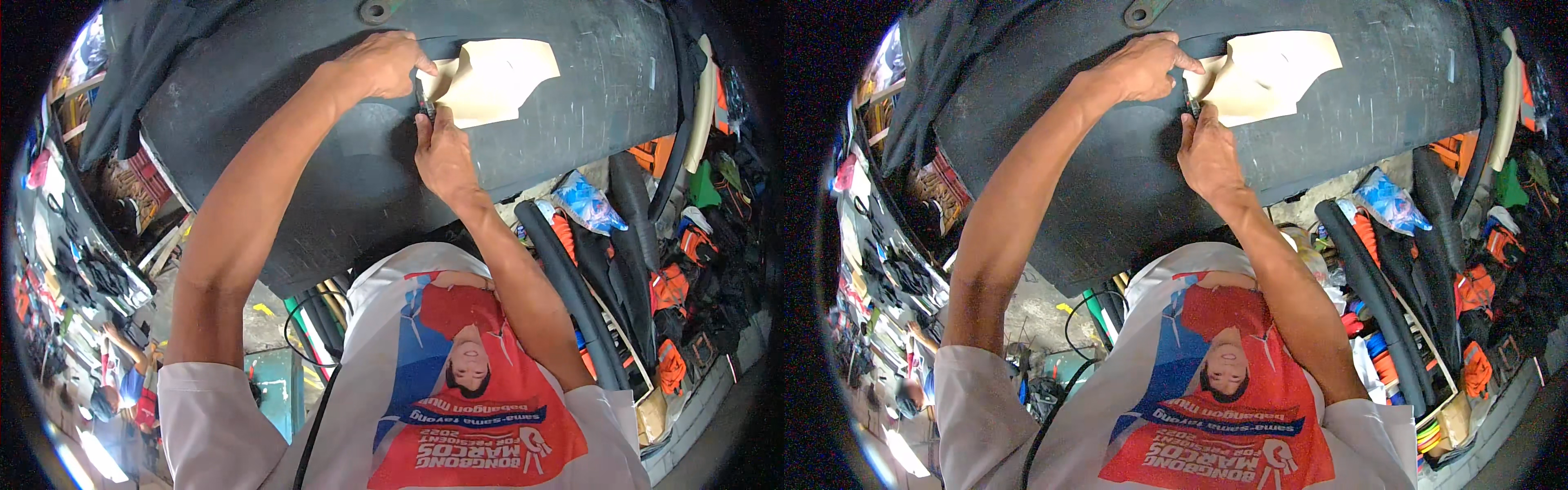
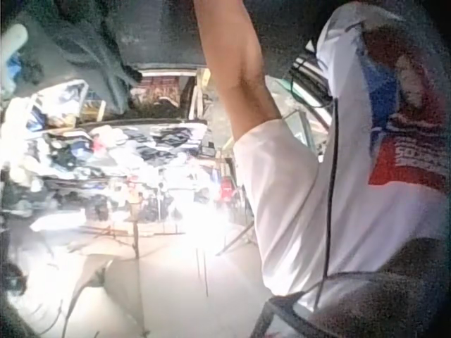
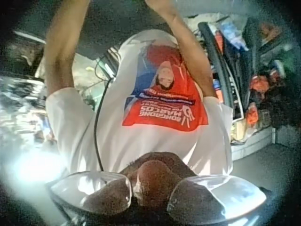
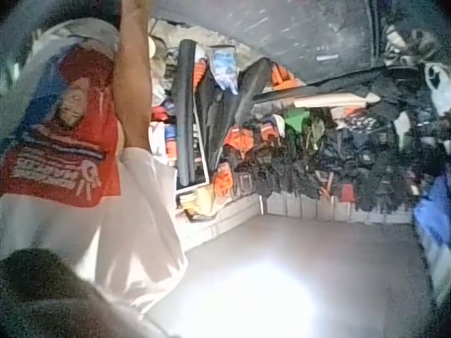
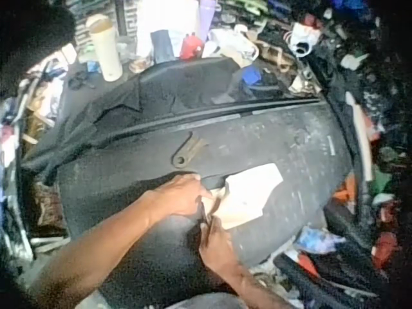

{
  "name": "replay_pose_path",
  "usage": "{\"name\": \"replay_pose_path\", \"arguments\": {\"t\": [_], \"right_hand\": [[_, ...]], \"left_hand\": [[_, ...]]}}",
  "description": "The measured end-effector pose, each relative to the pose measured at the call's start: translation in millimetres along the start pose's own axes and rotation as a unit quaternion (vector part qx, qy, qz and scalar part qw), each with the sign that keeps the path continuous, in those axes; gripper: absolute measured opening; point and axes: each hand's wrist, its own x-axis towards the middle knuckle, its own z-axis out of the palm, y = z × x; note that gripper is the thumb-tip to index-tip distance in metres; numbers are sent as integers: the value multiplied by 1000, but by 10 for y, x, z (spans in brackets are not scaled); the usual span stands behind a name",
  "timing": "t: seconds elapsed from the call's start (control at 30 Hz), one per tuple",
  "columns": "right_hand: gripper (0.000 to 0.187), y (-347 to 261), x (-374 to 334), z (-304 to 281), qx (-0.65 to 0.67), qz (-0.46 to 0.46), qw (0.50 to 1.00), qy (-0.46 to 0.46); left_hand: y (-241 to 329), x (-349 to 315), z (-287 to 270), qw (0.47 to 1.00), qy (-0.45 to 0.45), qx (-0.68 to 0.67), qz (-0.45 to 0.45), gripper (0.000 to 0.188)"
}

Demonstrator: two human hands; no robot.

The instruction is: The person cuts pieces of material with a utility knife along a template. The person then spreads out a large sheet of material on the workbench and cuts shapes around the template using the utility knife.

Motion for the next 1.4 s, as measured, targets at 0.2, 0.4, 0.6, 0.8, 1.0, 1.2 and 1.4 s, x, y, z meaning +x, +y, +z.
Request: {"name": "replay_pose_path", "arguments": {"t": [0.2,0.4,0.6,0.8,1.0,1.2,1.4], "right_hand": [[32,-10,50,19,-4,-7,1000,9],[25,16,94,-67,-45,-59,997,-17],[25,20,115,-78,-72,-54,995,-38],[26,1,164,-249,-87,-93,991,-43],[30,-1,291,-460,-99,-69,982,-144],[31,43,183,-230,-106,-83,988,-79],[27,120,137,-153,-117,-110,986,-48]], "left_hand": [[-43,34,42,1000,1,7,5,57],[7,7,22,1000,0,6,3,56],[52,-1,-93,1000,-16,21,-2,58],[57,-14,-71,1000,-7,15,-4,60],[67,-23,-77,1000,-14,7,-7,62],[41,4,-47,1000,-2,24,13,61],[3,13,-18,1000,2,22,7,57]]}}
